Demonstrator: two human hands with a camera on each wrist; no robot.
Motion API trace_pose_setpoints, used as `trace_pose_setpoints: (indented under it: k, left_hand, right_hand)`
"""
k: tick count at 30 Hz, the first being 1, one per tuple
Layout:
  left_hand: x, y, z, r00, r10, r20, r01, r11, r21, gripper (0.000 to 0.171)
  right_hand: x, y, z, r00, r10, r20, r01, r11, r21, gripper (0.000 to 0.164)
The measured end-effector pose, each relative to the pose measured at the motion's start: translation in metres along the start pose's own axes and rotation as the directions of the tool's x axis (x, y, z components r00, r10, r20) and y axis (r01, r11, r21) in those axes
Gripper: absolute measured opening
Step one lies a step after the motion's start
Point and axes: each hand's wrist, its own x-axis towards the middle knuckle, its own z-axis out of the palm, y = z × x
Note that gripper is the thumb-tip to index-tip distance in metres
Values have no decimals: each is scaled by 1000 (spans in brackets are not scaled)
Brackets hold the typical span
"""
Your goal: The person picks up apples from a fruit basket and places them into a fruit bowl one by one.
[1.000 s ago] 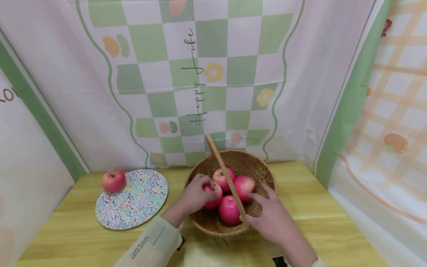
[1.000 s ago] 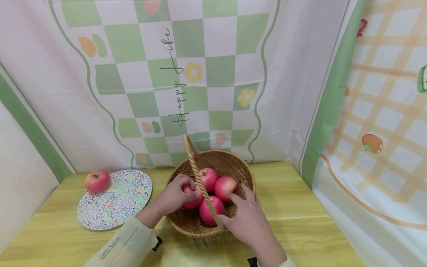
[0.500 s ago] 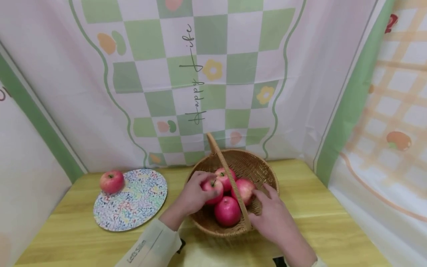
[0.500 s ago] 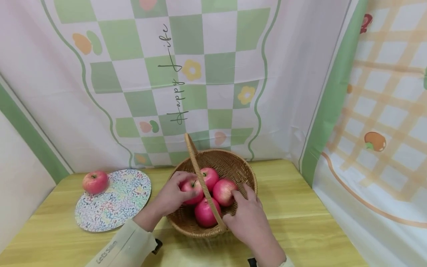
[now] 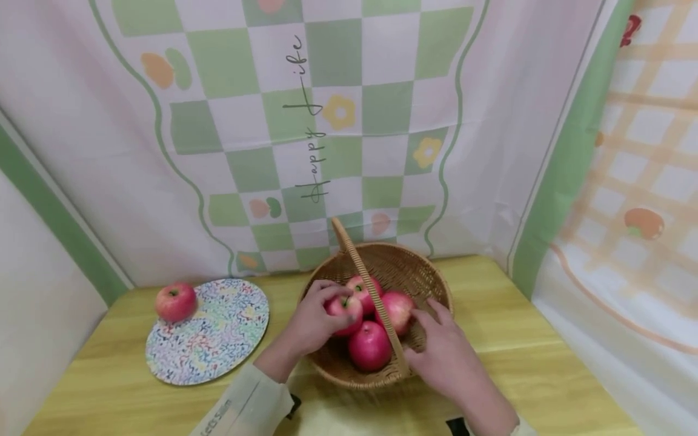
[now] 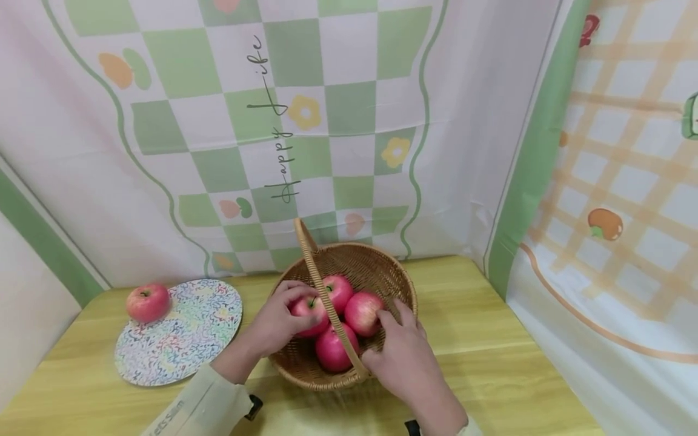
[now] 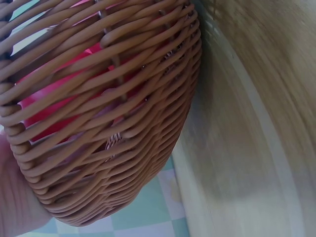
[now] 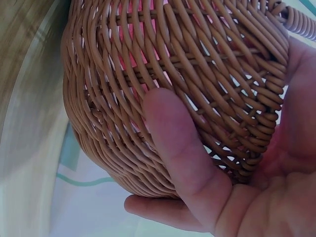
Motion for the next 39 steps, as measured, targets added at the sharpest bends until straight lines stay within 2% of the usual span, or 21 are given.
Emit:
trace_pose_setpoints:
  k: [9,15,21,27,32,35,39]
  left_hand:
    - [1,3,-1,997,17,-69,-22,997,-70,41]
    - [-3,12,-4,995,10,-102,-25,989,-148,42]
    - [-10,22,-6,990,-5,-142,-20,984,-175,40]
    - [-13,22,-11,989,-18,-146,-11,980,-197,40]
    - [-19,23,-21,991,-66,-119,24,947,-321,42]
    - [-23,23,-30,987,-99,-125,46,928,-371,42]
    - [-30,23,-43,984,-133,-118,65,888,-455,43]
  right_hand:
    - [-1,3,-1,1000,24,19,-24,1000,4,71]
    - [1,8,1,997,60,46,-62,997,36,78]
    - [4,12,0,998,42,41,-44,998,49,77]
    - [4,13,0,999,31,38,-33,998,45,76]
    - [5,14,-1,998,29,50,-32,998,51,81]
    - [6,14,-1,997,38,66,-41,998,54,83]
    - [6,15,-1,995,53,85,-58,997,57,84]
